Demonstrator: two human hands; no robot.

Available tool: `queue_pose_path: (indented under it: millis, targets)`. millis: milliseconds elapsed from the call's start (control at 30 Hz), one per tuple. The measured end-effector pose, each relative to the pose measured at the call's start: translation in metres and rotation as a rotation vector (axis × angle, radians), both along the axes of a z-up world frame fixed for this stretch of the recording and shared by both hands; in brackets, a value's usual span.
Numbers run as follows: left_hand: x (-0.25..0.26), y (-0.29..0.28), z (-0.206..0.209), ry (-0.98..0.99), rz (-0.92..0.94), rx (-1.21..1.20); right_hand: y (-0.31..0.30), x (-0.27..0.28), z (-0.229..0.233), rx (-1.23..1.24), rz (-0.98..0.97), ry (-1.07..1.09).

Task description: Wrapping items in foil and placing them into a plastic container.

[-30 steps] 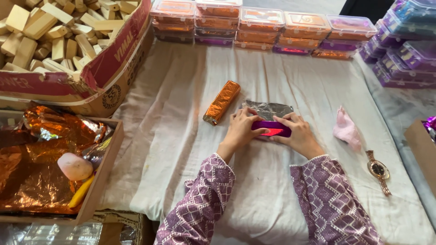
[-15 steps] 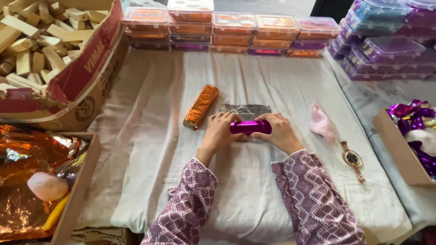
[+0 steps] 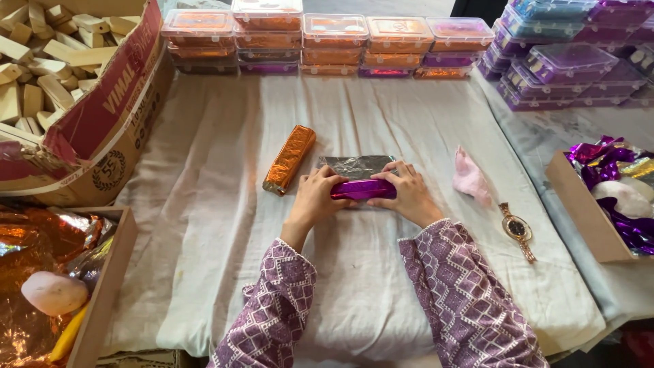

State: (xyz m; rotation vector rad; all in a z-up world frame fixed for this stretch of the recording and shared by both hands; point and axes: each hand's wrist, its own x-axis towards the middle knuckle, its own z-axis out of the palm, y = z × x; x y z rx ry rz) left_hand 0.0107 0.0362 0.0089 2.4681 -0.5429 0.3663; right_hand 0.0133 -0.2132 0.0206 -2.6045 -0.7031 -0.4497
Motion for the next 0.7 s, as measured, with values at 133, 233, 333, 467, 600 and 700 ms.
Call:
queue_pose_path:
  millis: [133,233,333,467,600,700]
  targets:
    - [0.0,0.001,0.002,0.02,-0.008,-0.018,-0.002,0.006,-0.009,0.001,-0.003,-0.012]
    - [0.002,0.0,-0.003,-0.035,-0.004,-0.038,-0.003,0.005,-0.008,0.008,-0.017,-0.012]
    - [0.003,0.003,-0.004,-0.026,-0.01,-0.095,-0.001,0.003,0.0,0.029,-0.016,-0.031]
    - [-0.001,0.004,0.008,-0.031,-0.01,-0.09,-0.001,0.004,0.003,0.103,-0.064,0.022]
    - [-0.004,0.004,0.017,0.032,0.001,-0.076,-0.003,0.007,-0.003,0.069,-0.073,-0.008]
    - [-0.004,0.005,0.017,0.07,0.024,-0.058,-0.005,0.005,-0.004,0.088,-0.075,-0.017]
